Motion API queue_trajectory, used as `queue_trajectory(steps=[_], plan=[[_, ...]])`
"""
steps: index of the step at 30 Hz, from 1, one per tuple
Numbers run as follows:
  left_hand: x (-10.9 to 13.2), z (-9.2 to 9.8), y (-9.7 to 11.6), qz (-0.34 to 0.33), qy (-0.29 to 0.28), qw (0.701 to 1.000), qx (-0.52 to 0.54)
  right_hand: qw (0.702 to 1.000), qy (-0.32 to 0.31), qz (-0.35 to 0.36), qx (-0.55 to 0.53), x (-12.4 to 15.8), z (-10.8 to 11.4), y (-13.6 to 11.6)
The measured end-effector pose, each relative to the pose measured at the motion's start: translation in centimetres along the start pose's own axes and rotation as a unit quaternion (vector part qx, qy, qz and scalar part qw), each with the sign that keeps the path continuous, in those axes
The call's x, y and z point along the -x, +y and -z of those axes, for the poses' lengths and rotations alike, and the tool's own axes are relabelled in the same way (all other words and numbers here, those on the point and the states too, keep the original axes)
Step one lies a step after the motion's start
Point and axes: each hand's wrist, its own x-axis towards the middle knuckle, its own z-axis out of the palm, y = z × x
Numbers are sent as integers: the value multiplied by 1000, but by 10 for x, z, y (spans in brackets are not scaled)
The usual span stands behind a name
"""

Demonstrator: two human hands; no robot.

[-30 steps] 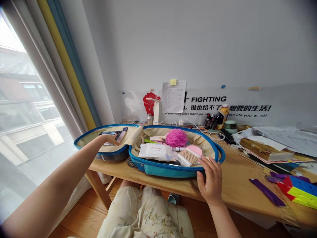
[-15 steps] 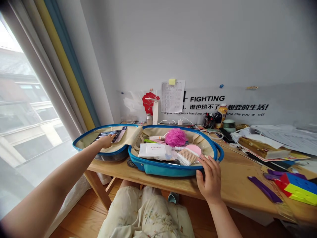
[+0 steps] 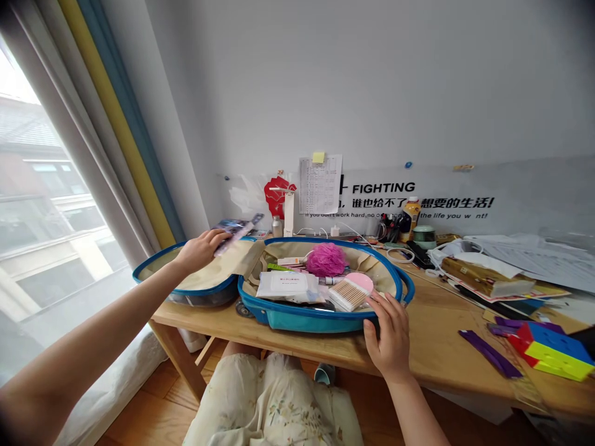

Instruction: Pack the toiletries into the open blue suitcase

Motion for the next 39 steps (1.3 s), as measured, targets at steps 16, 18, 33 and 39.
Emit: queue_trajectory(steps=[16, 18, 33, 39], plan=[[-30, -13, 95, -356, -51, 932, 44, 1000, 12, 1, -5, -2, 0, -2], [-31, -9, 90, -341, -65, 937, 29, 1000, 10, 0, -12, -1, 0, -2], [117, -49, 11, 103, 62, 985, 123, 1000, -5, 18, -2, -4, 2, 1], [134, -76, 19, 123, 121, 972, 160, 999, -20, 25, 31, -6, 6, 4]])
